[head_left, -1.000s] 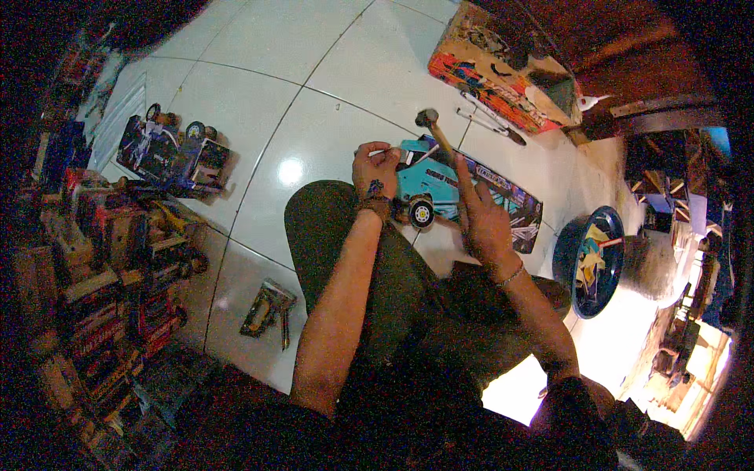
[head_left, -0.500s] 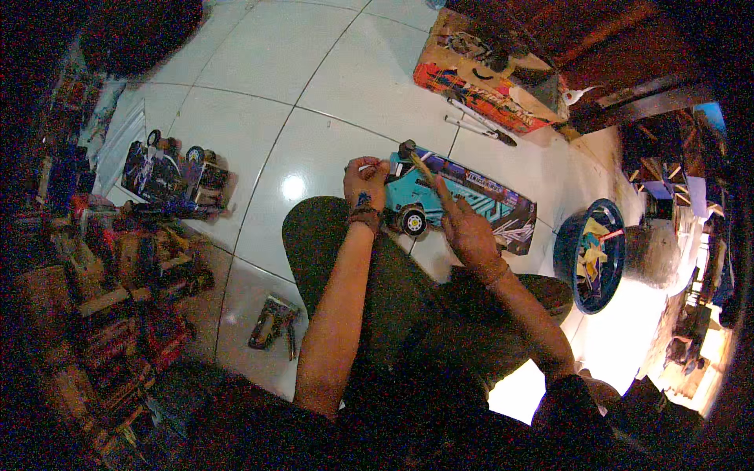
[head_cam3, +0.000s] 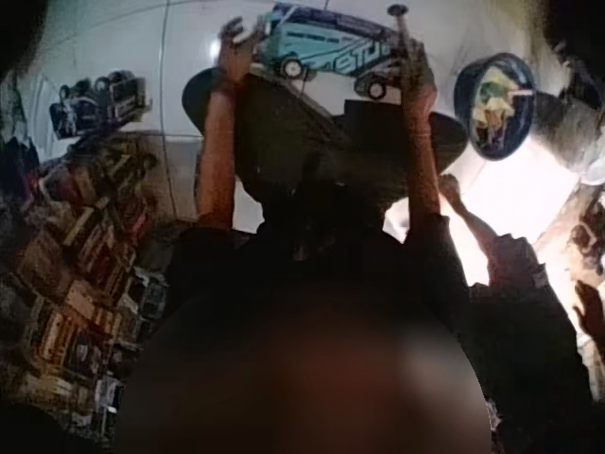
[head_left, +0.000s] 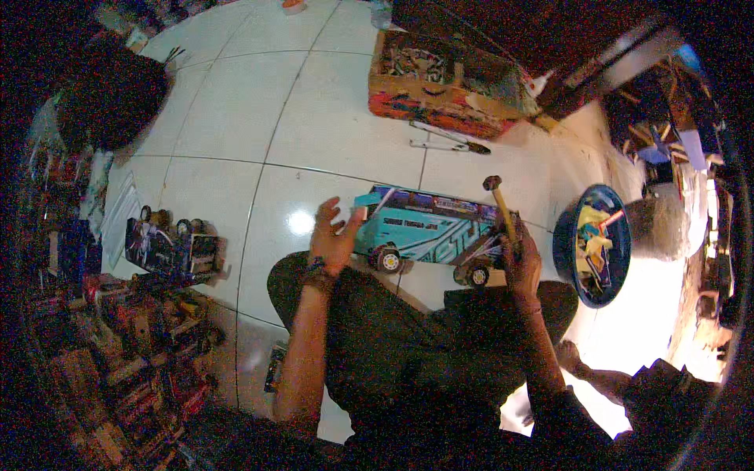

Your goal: The person assembles a wooden toy bus by cutting a cardboard box with a utility knife, hammering nails into the wooden body, and applying glue to the edges. The person then places the assembled bus on the floor.

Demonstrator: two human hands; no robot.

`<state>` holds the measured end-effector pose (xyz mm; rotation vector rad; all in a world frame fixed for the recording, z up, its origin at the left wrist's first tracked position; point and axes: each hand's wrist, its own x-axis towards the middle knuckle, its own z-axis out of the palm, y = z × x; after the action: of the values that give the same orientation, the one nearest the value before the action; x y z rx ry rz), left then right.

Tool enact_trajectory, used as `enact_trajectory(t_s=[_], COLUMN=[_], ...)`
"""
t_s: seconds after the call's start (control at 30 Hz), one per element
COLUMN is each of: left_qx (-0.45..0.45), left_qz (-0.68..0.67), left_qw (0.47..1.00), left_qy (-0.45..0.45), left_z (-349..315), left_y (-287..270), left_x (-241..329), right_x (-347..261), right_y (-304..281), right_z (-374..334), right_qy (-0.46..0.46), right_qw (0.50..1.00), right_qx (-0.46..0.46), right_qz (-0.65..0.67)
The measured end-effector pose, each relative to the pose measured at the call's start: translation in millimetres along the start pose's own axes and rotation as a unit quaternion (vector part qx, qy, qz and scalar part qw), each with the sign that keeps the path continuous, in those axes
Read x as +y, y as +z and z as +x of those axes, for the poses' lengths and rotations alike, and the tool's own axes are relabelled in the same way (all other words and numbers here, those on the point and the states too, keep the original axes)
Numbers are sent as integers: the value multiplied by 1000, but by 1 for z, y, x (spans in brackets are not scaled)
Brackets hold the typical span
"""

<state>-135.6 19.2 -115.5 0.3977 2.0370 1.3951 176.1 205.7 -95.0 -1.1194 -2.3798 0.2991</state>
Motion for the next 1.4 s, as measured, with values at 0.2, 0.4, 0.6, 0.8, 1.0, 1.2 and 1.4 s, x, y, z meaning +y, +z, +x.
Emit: enact_trajectory(t_s=[0.2,0.4,0.6,0.8,1.0,1.2,1.4], left_qx=[182,-4,155,48,-128,38,-25], left_qz=[4,215,509,625,520,229,365], left_qw=[973,965,846,778,843,968,909], left_qy=[143,-148,39,34,-42,-96,200], left_z=[-34,-175,-248,-282,-254,-179,-84], left_y=[-135,-171,-138,-169,-253,-268,-177], left_x=[-3,-167,-220,-196,-250,-123,95], right_x=[46,77,81,80,67,49,52], right_y=[-15,16,24,28,16,5,4], right_z=[-30,-45,-50,-54,-40,-37,-36], right_qy=[289,287,367,267,377,408,374], right_qw=[949,904,878,906,862,840,866], right_qx=[-113,-150,-147,-99,-143,-123,-147], right_qz=[59,279,269,312,306,335,298])
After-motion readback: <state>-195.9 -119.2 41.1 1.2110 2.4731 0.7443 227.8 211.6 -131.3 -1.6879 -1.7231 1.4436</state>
